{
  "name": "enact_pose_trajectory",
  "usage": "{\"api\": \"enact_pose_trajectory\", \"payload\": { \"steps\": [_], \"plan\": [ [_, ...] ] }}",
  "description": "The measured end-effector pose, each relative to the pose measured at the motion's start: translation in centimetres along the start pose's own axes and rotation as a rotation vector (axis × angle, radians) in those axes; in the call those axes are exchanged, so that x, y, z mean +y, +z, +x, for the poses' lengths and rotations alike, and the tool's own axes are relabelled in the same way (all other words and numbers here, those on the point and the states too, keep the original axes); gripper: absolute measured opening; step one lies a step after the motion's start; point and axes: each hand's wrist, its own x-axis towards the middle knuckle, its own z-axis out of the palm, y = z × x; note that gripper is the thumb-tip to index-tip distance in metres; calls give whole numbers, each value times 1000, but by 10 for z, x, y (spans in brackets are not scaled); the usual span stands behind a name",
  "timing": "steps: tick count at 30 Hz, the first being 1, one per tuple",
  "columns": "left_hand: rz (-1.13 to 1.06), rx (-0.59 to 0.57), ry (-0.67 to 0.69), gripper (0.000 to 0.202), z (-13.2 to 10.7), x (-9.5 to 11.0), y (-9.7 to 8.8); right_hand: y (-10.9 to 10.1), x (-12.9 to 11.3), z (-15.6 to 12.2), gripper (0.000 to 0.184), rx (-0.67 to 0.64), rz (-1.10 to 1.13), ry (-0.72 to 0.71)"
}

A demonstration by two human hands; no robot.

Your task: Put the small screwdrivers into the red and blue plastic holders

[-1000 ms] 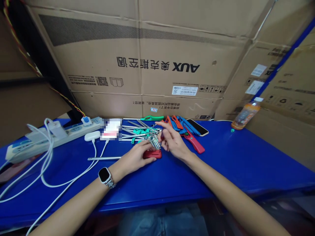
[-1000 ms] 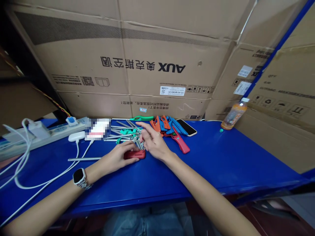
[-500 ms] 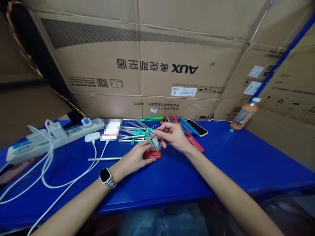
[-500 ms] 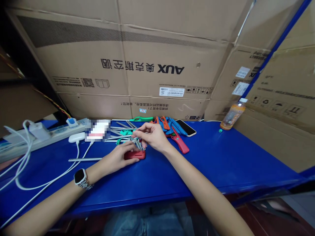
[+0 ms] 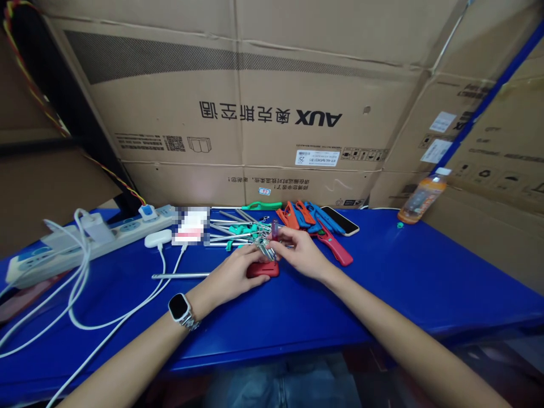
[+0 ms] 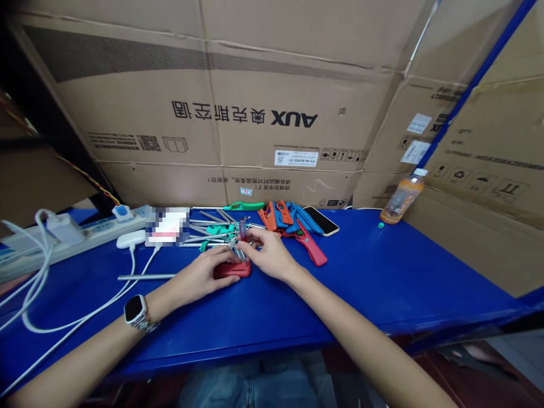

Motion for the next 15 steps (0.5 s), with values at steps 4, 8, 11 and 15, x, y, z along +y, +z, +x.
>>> {"api": "enact_pose_trajectory", "payload": {
  "steps": [4, 8, 11, 15],
  "plan": [
    [153, -4, 27, 36, -6, -2, -10, -11, 3, -2, 26, 105, -58, 89],
    [346, -29, 34, 36, -17, -9, -25, -22, 12, -5, 27, 119, -440, 275],
    [441, -70, 43, 33, -23, -15, -30, -21, 20, -9, 30, 83, -793, 310],
    [486, -111, 85, 32, -23, -15, -28, -13, 20, -12, 25, 20, -1076, 277]
  ]
}}
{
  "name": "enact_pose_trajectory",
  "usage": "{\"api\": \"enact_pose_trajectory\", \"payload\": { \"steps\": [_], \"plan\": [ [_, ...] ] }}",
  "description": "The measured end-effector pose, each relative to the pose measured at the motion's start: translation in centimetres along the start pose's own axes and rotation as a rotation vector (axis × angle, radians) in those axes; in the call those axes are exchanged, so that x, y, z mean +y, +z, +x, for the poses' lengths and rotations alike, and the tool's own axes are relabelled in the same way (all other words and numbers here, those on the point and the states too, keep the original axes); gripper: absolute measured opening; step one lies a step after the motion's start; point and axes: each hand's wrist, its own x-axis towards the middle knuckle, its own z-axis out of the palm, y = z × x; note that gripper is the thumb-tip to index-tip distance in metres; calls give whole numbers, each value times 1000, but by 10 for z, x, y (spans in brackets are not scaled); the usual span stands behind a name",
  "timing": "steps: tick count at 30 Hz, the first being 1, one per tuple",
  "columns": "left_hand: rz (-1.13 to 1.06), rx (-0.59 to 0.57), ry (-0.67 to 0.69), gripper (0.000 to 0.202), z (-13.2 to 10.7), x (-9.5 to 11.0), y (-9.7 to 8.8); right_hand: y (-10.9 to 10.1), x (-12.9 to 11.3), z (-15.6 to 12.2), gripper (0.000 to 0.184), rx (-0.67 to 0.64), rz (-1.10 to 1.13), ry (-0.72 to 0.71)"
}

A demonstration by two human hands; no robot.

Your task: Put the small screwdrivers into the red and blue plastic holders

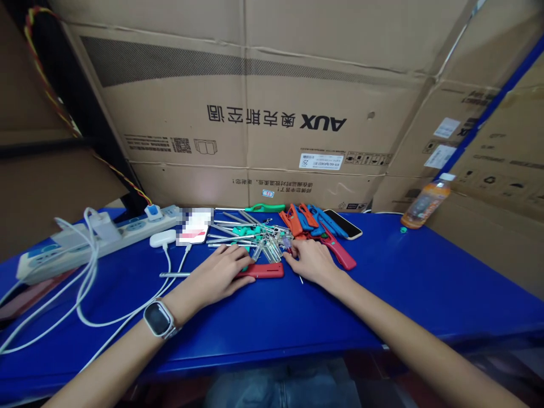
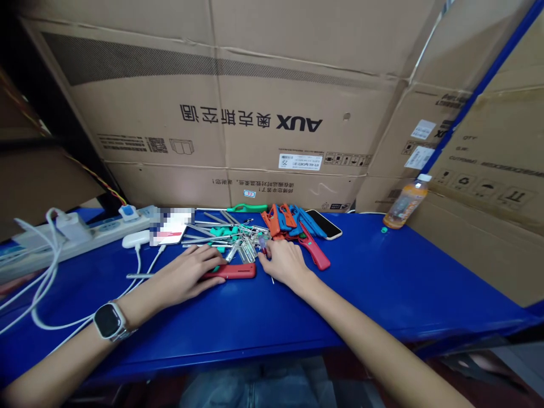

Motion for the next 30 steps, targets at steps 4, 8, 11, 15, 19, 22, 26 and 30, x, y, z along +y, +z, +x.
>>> {"api": "enact_pose_trajectory", "payload": {
  "steps": [4, 8, 11, 15, 19, 22, 26, 30],
  "plan": [
    [41, 43, 15, 35, 6, 10, -7, -11, -6, -9, 24, 61, 65, -110],
    [78, 80, 15, 39, 19, 13, -21, -29, -11, -14, 33, -78, 293, -456],
    [57, 87, 29, 40, 35, 6, -30, -35, -11, -6, 34, -80, 229, -494],
    [93, 110, -4, 35, 63, -16, -38, -37, -3, 28, 30, -46, 168, -455],
    [17, 136, -50, 31, 95, -60, -39, -34, 11, 80, 35, -27, 104, -476],
    [-44, 126, -129, 30, 113, -97, -31, -30, 19, 115, 29, 23, 30, -472],
    [39, 236, -297, 21, 118, -120, -15, -25, 26, 141, 24, 10, -82, -400],
    [-18, 136, -154, 17, 109, -114, 3, -21, 33, 149, 25, -41, -100, -367]
  ]
}}
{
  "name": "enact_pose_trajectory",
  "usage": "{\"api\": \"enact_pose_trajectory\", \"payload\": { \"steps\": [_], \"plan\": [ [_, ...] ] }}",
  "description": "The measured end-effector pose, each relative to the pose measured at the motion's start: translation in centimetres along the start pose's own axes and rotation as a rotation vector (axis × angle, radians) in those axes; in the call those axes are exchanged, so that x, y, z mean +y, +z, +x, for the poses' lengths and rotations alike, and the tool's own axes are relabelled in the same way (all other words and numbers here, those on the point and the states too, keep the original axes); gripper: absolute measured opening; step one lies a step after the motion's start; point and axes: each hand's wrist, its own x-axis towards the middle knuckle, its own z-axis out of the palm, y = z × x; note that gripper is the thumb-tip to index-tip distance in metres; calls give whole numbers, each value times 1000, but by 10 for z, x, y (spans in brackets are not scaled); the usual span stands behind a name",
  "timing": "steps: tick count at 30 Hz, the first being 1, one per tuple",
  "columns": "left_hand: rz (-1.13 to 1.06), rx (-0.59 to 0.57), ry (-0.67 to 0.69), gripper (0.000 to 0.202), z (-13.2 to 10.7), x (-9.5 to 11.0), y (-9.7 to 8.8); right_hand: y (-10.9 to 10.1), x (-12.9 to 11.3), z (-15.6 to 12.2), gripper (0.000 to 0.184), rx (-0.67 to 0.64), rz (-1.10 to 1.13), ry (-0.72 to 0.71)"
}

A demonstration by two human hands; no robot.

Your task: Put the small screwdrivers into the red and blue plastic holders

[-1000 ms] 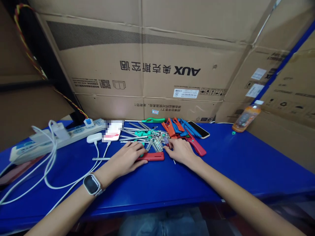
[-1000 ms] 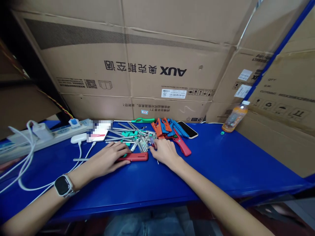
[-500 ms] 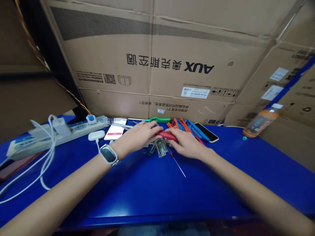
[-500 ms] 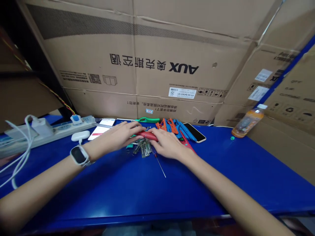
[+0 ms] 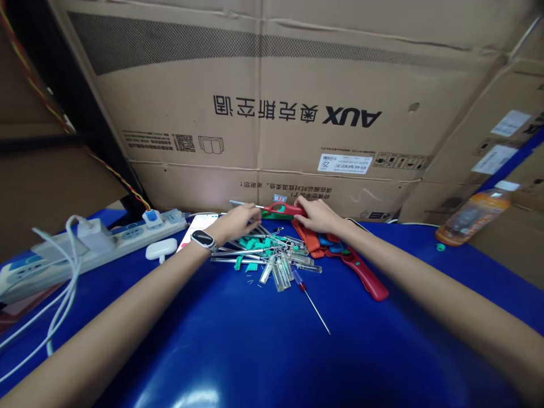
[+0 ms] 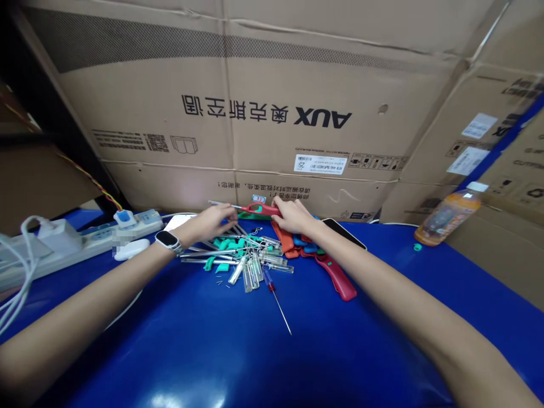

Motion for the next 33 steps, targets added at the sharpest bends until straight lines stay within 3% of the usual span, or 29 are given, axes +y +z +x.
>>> {"api": "enact_pose_trajectory", "payload": {
  "steps": [3, 7, 15, 22, 33],
  "plan": [
    [-54, -94, 101, 32, -5, 6, 11, 4, 1, 1, 25, -16, -11, -30],
    [-17, -78, 63, 43, -7, 14, 20, 9, -5, 7, 23, 1, -90, -26],
    [-3, -32, -40, 43, -15, 27, 21, 16, -16, 25, 21, 1, -141, 12],
    [-40, -32, -62, 39, -11, 23, 21, 18, -21, 33, 25, -26, -152, 13],
    [-30, -49, -137, 40, 10, 21, 30, 18, -33, -1, 30, -24, -206, 131]
  ]
}}
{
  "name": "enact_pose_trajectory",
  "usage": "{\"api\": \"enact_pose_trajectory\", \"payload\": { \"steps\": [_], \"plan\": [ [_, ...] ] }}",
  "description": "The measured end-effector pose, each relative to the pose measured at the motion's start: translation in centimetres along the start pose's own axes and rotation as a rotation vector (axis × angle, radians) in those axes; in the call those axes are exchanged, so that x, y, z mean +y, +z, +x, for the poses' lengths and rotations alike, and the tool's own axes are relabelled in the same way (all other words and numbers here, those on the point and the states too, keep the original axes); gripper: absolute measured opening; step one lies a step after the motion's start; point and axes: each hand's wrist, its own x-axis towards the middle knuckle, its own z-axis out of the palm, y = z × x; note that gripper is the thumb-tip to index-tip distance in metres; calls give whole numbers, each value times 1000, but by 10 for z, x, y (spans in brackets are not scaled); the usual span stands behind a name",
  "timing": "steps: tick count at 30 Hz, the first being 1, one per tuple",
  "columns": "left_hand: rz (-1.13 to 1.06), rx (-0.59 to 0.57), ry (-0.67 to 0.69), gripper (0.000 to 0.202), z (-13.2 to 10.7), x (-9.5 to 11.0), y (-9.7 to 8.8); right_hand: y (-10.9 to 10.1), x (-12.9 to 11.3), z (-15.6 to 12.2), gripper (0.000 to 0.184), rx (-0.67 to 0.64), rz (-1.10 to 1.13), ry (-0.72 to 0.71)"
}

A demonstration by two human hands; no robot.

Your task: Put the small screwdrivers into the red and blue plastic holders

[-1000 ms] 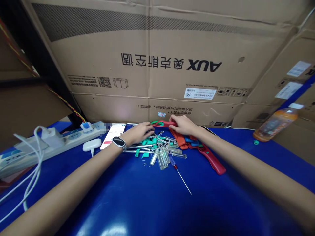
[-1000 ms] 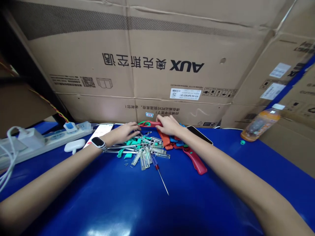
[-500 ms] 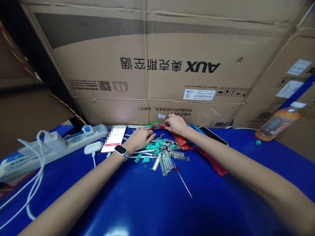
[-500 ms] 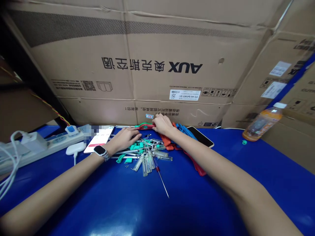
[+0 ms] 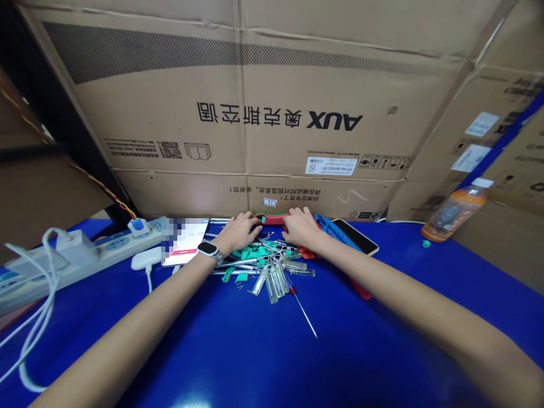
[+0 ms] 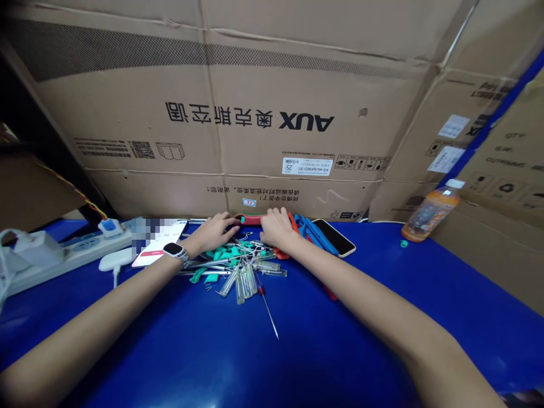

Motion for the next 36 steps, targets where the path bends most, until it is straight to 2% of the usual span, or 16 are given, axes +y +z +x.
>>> {"api": "enact_pose_trajectory", "payload": {
  "steps": [4, 9, 16, 20, 25, 30, 33, 36],
  "plan": [
    [0, -3, -17, 40, 1, 1, -1, 7, 2, -3, 28, -30, -25, 106],
    [11, -13, -34, 44, 4, -1, 2, 7, 3, -3, 24, -35, 32, 174],
    [28, 23, -66, 38, 3, 7, -2, 5, 7, -11, 15, 53, 227, 162],
    [30, 70, -35, 33, 1, 24, -11, -3, 9, -31, 19, 147, 335, 141],
    [-42, 46, 130, 26, 6, 60, -19, -12, 22, -65, 17, 267, 503, 178],
    [-162, -13, 176, 20, 18, 91, -16, -10, 36, -92, 15, 257, 285, 346],
    [-207, -35, 144, 19, 24, 98, -9, -3, 35, -97, 27, 239, 225, 369],
    [-253, -63, 107, 17, 28, 99, -1, 4, 31, -96, 28, 248, 228, 356]
  ]
}}
